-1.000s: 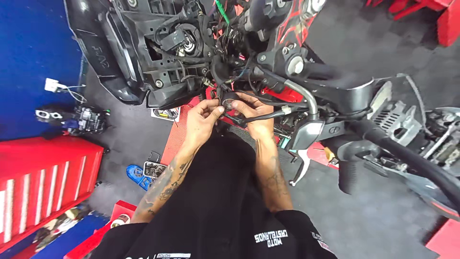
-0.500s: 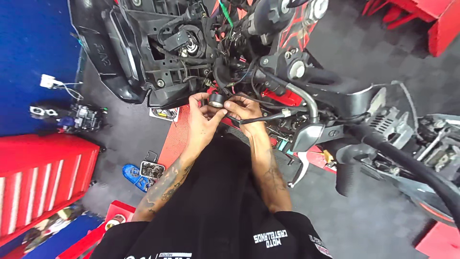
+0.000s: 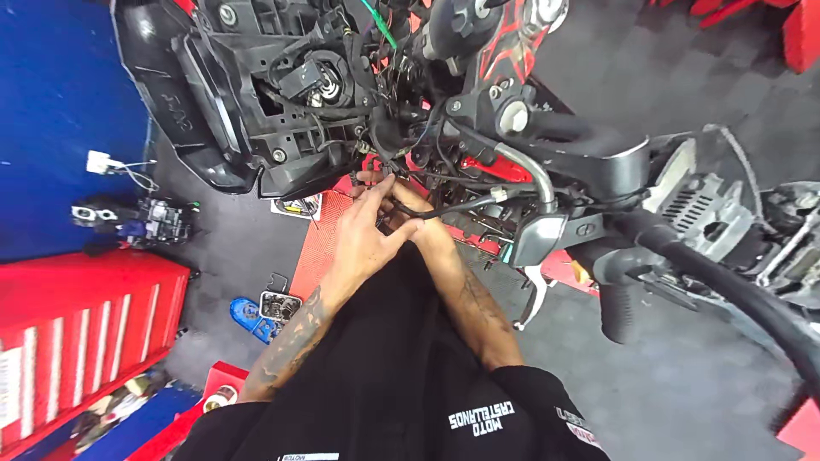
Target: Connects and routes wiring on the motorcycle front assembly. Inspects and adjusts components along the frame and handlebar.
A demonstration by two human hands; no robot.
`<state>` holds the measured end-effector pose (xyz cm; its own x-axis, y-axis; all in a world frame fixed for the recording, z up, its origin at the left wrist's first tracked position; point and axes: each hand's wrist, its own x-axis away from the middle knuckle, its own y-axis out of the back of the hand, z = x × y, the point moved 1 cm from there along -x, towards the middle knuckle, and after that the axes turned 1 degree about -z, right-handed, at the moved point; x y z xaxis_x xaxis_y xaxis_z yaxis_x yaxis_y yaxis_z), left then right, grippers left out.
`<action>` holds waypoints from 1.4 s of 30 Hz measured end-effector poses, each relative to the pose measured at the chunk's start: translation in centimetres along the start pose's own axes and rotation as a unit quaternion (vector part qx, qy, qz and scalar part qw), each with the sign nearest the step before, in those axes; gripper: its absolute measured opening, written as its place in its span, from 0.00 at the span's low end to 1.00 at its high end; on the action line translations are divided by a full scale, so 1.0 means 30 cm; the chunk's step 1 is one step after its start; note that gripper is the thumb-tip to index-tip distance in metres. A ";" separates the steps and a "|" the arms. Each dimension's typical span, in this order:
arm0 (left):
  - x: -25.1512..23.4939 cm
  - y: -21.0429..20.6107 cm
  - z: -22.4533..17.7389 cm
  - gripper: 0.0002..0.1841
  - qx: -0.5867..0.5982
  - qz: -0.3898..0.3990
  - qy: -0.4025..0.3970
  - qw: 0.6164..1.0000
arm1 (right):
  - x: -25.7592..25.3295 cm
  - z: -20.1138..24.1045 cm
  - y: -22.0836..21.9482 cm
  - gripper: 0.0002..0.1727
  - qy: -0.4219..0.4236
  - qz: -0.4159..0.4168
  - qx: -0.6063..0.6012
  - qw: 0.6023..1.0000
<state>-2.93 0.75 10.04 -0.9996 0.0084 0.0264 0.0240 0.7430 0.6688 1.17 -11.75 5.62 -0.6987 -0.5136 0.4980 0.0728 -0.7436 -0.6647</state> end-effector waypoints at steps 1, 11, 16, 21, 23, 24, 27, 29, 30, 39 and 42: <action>-0.001 -0.003 0.002 0.43 0.004 -0.001 -0.004 1.000 | 0.010 0.015 0.000 0.12 0.003 -0.004 0.006 1.000; -0.048 -0.036 0.027 0.34 0.170 0.019 0.164 0.972 | -0.052 -0.039 0.191 0.12 0.060 0.055 -0.055 0.995; -0.066 -0.030 0.032 0.26 0.227 0.020 0.177 0.957 | 0.014 0.020 0.167 0.16 0.122 -0.018 0.057 0.991; -0.087 -0.044 0.031 0.20 0.207 0.047 0.201 0.956 | 0.035 0.058 0.147 0.15 0.156 -0.060 0.094 0.981; -0.096 -0.045 0.030 0.17 0.174 0.063 0.203 0.961 | 0.038 0.058 0.149 0.13 0.164 -0.070 0.096 0.979; -0.102 -0.041 0.027 0.16 0.151 0.072 0.207 0.964 | 0.041 0.060 0.148 0.13 0.163 -0.075 0.108 0.978; -0.124 -0.023 0.019 0.16 0.135 0.100 0.226 0.960 | 0.047 0.074 0.145 0.11 0.146 -0.088 0.166 0.971; -0.135 -0.018 0.023 0.14 0.186 0.111 0.248 0.944 | 0.050 0.081 0.138 0.10 0.133 -0.094 0.188 0.969; -0.143 -0.016 0.029 0.13 0.224 0.113 0.260 0.932 | 0.047 0.085 0.134 0.11 0.127 -0.091 0.189 0.969; -0.138 -0.063 0.057 0.11 0.271 0.080 0.278 0.918 | 0.022 0.068 0.161 0.10 0.146 -0.093 0.215 0.961; -0.134 -0.086 0.065 0.11 0.285 0.054 0.260 0.921 | 0.002 0.050 0.155 0.15 0.193 -0.107 0.206 0.953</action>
<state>1.01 0.11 6.76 -0.8463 -0.1092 0.5214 -0.0368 0.9884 0.1473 2.53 -15.88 3.37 -0.9330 -0.1955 0.3023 0.1180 -0.9594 -0.2561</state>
